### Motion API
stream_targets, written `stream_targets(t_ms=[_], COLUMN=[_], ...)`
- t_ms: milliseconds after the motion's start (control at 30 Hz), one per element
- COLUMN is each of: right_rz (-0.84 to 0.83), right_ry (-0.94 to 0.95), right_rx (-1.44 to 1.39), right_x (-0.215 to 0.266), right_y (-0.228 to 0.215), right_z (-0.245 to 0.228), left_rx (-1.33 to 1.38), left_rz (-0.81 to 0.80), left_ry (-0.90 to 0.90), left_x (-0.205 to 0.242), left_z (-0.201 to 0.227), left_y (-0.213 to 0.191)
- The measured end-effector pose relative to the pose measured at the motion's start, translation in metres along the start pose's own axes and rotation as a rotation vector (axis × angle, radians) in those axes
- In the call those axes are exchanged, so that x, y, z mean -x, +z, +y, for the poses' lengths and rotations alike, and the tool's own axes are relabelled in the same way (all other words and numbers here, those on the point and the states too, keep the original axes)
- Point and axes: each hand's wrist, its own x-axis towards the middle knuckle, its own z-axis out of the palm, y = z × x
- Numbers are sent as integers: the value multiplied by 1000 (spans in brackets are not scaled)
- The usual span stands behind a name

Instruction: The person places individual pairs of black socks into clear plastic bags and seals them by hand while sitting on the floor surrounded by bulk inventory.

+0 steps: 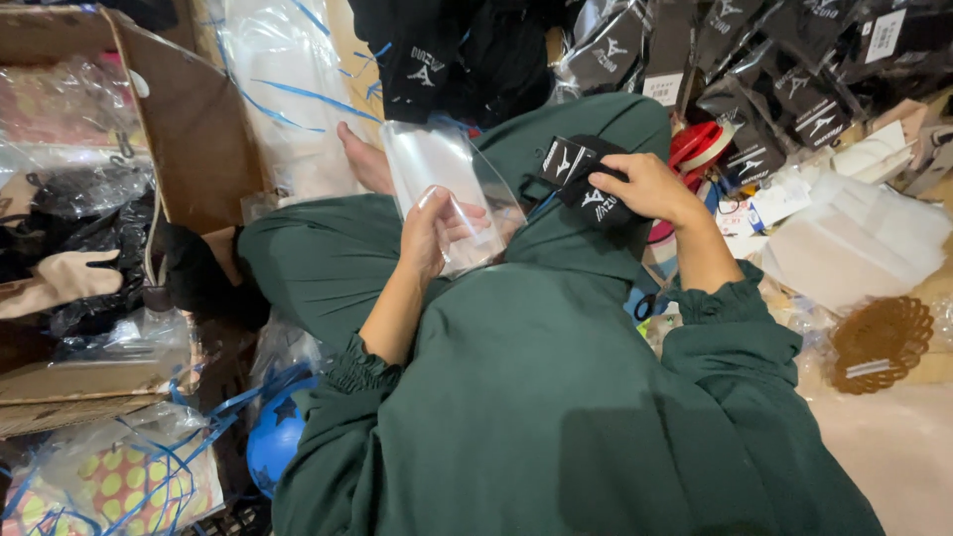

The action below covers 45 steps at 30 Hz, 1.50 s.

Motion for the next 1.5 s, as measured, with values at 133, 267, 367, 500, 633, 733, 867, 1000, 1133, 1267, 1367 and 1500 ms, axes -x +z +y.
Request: stream_targets(t_ms=[133, 267, 367, 500, 633, 733, 867, 1000, 1133, 1267, 1367, 1500], right_rz=[57, 270, 307, 176, 258, 326, 310, 268, 200, 294, 286, 116], right_ry=[116, 21, -55, -81, -156, -400, -586, -714, -720, -719, -680, -526], right_rx=[335, 417, 492, 229, -52, -260, -291, -343, -371, -324, -396, -665], right_x=[8, 6, -1, 9, 23, 34, 31, 35, 47, 40, 43, 36], right_y=[11, 18, 22, 5, -12, -6, 18, -2, -22, 5, 10, 28], right_z=[13, 16, 20, -14, -67, -109, -148, -186, -184, -189, -202, -191], left_rx=[12, -26, -63, -139, -88, -7, -62, -638, -196, -468, -372, 143], left_rz=[-121, -351, -410, -193, 82, 115, 152, 84, -184, 97, -62, -818], left_ry=[-3, 98, 175, 337, 553, 554, 611, 543, 448, 627, 624, 548], left_x=[-13, 0, -5, -11, -23, -41, -41, -24, 0, 7, 20, 42], left_z=[-6, 18, 27, 49, 74, 84, 87, 109, 140, 129, 125, 120], left_y=[-3, 30, 40, 42, 24, 7, 31, 45, 43, 74, 96, 129])
